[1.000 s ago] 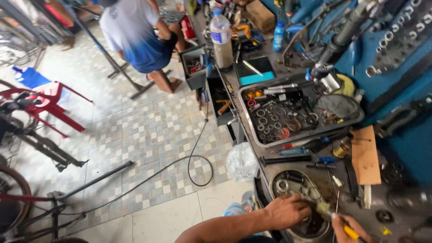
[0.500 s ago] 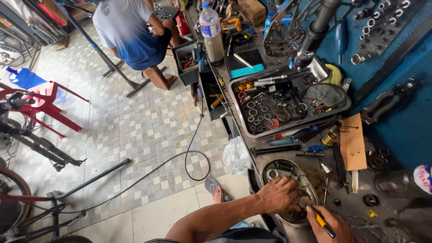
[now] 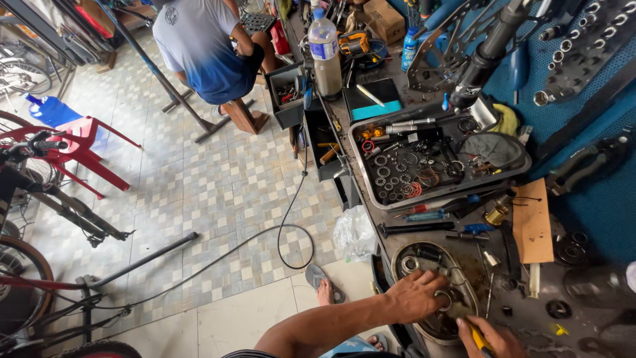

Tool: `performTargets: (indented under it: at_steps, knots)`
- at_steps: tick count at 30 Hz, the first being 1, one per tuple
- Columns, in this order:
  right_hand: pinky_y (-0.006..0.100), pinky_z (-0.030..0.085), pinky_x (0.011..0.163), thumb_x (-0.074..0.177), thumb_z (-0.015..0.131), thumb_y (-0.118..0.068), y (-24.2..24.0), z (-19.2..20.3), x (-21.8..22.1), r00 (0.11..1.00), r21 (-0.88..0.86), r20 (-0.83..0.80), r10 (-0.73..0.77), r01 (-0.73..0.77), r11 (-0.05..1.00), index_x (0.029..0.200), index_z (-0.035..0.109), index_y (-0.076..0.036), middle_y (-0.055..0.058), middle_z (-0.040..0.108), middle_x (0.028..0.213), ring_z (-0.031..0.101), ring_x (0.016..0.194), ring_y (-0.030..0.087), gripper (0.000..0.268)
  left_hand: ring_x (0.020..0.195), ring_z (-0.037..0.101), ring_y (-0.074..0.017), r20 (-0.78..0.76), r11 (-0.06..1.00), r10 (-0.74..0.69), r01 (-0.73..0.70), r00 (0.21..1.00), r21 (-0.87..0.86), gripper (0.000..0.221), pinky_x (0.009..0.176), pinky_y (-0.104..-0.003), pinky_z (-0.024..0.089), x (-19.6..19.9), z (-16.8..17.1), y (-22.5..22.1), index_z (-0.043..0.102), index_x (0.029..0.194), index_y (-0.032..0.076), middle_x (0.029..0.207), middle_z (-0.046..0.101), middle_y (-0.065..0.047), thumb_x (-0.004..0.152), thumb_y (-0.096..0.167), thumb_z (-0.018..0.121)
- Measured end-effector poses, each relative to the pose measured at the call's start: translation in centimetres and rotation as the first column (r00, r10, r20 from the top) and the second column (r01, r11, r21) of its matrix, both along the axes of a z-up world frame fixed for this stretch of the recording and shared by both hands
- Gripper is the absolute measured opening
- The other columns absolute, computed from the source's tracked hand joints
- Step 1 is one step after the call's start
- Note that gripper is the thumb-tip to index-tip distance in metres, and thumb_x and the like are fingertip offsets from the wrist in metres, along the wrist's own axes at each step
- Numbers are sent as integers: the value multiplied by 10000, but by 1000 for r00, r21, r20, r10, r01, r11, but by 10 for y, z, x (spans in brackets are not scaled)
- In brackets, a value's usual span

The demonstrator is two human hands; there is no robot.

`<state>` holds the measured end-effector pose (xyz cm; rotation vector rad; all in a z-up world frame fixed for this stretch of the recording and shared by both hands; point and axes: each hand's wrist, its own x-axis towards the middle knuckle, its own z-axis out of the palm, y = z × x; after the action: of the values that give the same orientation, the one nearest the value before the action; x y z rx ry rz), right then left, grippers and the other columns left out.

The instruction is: The person cleans various bicycle components in a basin using a brush and liquid, then picks up a crankset to inspect it.

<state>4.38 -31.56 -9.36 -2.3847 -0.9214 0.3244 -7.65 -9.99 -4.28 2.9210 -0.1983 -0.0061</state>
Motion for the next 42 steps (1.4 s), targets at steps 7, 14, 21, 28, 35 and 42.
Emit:
performTargets:
  at_steps: [7,14,21,28,35,42]
  knots:
    - [415,610,820,797,788,-535,-3,30,-13,995,-161,39,92,-85,983,1005,785,-164,116,799,815,796,778,283,426,1399,405,-384,-94,984,78,-91,993,-150,499,1159,-528,360,6,26,-9,668,1271,23,1501,448,-245,967,418,687]
    - [426,577,903,912,638,-443,3,84,-39,983,-314,-102,-151,112,943,1106,785,-152,116,808,928,758,953,313,379,1208,560,-356,-16,725,340,-272,940,-632,364,1006,-474,500,10,24,-10,732,1158,13,1295,620,-200,891,259,746]
    - [327,526,797,1006,598,-380,-4,70,-35,876,432,-461,-141,360,827,1158,692,-21,131,767,964,706,903,206,401,805,649,-127,-530,-145,299,-511,794,-847,265,642,-309,575,22,-12,-22,685,1087,12,924,688,-64,1026,268,647]
    - [321,530,778,1034,606,-302,-13,62,-25,907,297,-345,-242,350,888,1104,740,13,144,774,916,718,866,190,350,688,569,-144,-504,-48,322,-518,801,-854,276,568,-300,483,15,0,-13,706,1097,-11,853,661,-67,1005,249,704]
    - [331,530,808,1051,607,-333,-18,27,-19,882,293,-352,-312,420,859,1113,735,18,149,777,911,722,873,207,379,744,641,-121,-361,198,333,-439,871,-877,295,659,-306,529,17,3,-12,691,1143,-1,925,735,-122,982,245,706]
    - [376,563,821,1041,576,-391,-28,13,-3,857,16,-339,-388,418,908,1128,746,0,160,794,931,755,904,241,435,846,650,-153,-373,196,285,-435,883,-879,297,747,-359,532,18,10,-13,682,1141,-2,967,726,-112,992,254,707]
